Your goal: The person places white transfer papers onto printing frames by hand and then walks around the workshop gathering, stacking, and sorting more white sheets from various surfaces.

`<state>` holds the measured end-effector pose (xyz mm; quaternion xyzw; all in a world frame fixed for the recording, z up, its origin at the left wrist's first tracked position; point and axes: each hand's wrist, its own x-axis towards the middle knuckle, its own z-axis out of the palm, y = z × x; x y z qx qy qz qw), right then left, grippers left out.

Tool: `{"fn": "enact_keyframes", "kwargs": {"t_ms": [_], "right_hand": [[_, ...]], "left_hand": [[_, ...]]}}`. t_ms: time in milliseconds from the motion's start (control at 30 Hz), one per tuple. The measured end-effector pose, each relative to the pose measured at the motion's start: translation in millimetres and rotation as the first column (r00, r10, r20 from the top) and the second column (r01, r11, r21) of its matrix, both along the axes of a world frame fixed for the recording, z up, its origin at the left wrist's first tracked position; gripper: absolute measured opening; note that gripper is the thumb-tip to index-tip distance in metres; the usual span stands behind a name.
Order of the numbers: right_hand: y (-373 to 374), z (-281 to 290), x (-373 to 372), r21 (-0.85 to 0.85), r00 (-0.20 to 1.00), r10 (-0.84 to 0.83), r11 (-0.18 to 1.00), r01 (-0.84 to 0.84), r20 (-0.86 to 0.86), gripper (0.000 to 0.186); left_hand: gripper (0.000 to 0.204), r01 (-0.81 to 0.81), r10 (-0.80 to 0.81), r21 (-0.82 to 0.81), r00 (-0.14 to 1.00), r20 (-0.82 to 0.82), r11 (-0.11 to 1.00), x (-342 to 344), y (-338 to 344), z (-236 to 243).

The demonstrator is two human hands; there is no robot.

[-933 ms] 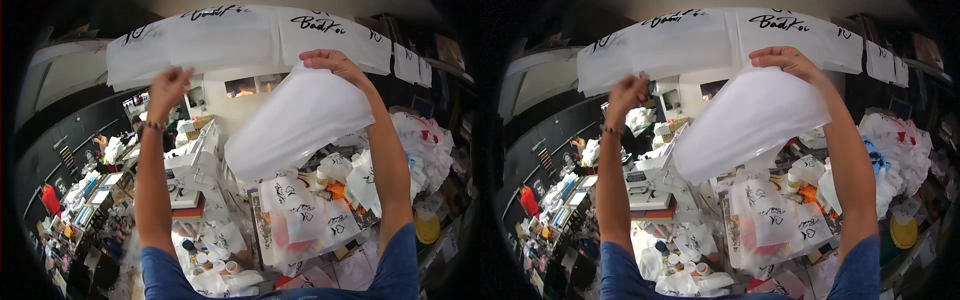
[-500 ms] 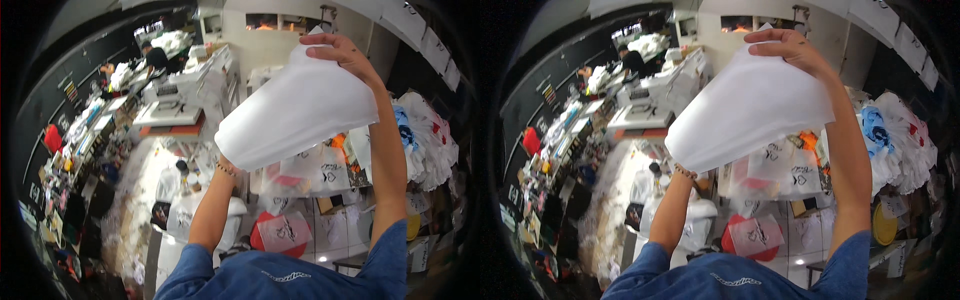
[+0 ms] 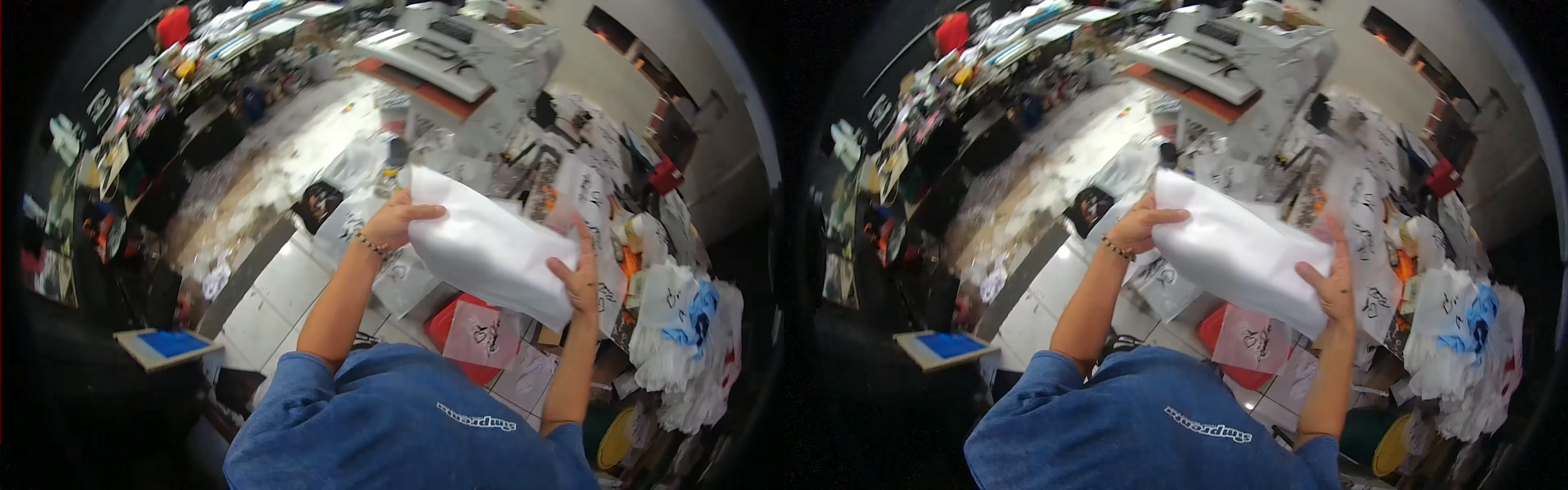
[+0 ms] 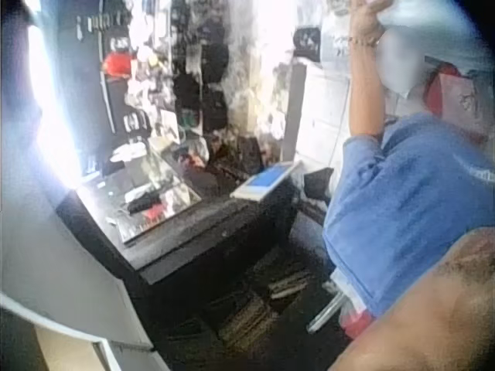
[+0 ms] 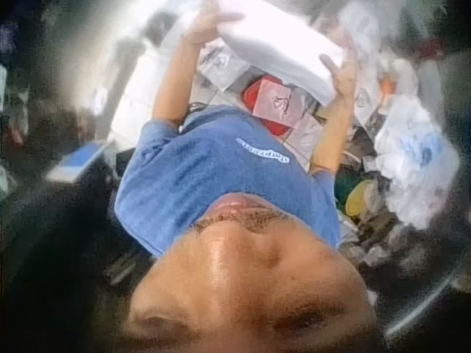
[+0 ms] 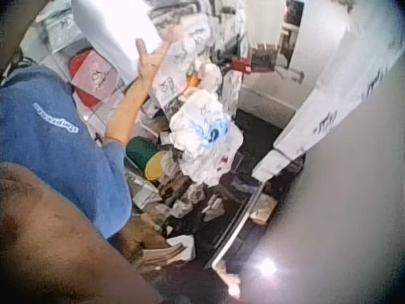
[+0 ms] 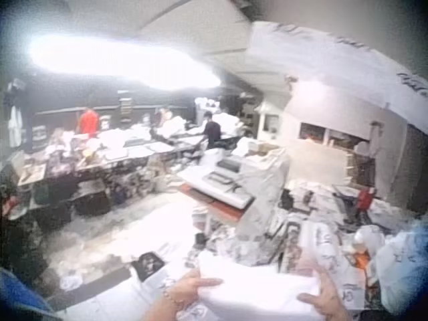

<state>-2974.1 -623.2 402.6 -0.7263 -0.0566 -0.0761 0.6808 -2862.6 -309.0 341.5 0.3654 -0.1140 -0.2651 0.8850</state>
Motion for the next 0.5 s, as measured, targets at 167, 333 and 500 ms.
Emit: {"fn": "enact_keyframes", "kwargs": {"t_ms": [167, 333, 500], "right_hand": [[171.2, -116.0, 53.8, 0.178, 0.985, 0.135, 0.977, -0.114, -0.11, 0.088], [330.9, -182.0, 105.2, 0.595, 0.752, 0.539, 0.765, -0.249, -0.379, 0.069], [455.2, -241.5, 142.5, 0.844, 0.218, 0.833, 0.532, -0.066, -0.509, 0.052]], "left_hand": [[0.03, -0.194, 0.165, 0.245, 0.977, 0.135, 0.95, -2.0, 196.4, -35.1], [0.032, -0.302, 0.265, 0.464, 0.953, 0.146, 0.833, -26.1, 369.9, -45.9], [0.035, -0.384, 0.26, 0.66, 0.923, 0.283, 0.646, -66.8, 473.2, -40.8]]}}
